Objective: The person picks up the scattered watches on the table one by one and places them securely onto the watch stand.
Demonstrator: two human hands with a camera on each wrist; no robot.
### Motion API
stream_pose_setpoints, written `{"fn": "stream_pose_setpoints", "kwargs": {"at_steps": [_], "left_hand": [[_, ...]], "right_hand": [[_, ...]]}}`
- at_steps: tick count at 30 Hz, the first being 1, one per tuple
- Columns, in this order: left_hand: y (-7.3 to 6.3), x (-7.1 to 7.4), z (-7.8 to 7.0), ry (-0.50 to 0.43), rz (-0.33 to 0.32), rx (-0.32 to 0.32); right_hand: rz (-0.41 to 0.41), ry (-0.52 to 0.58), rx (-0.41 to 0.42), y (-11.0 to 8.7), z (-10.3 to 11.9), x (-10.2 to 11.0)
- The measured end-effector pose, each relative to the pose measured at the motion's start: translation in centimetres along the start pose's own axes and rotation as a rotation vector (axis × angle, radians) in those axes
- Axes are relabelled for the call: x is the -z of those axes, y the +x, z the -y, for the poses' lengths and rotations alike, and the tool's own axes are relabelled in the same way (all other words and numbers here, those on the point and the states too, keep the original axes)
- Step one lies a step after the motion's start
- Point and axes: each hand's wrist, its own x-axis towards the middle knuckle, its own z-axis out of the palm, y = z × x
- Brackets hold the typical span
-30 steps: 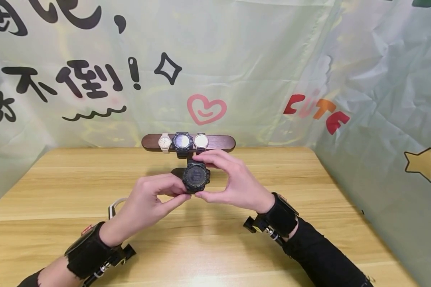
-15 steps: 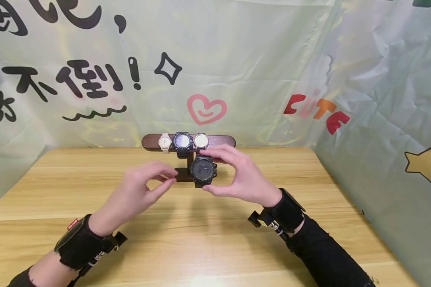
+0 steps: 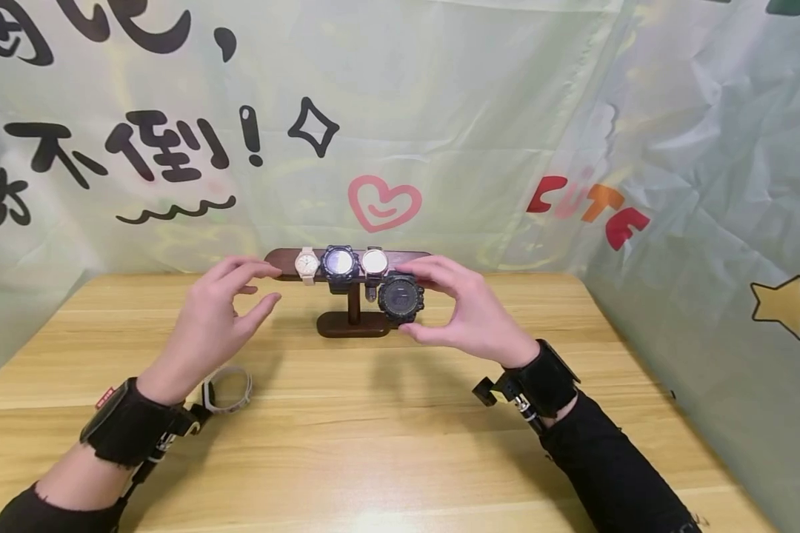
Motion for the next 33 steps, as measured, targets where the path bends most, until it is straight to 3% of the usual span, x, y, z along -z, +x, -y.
{"fn": "stream_pose_setpoints", "kwargs": {"at_steps": [4, 14, 33], "left_hand": [[0.0, -0.1, 0.9, 0.002, 0.012, 0.034], [-0.2, -0.4, 1.9, 0.02, 0.124, 0.102], [-0.4, -0.7, 1.8, 0.021, 0.116, 0.088]], "right_hand": [[-0.016, -0.027, -0.037, -0.1, -0.7, 0.6], [-0.046, -0.032, -0.1, -0.1, -1.8, 2.2], [-0.099, -0.061, -0.164, -0.4, -3.7, 4.9]]}}
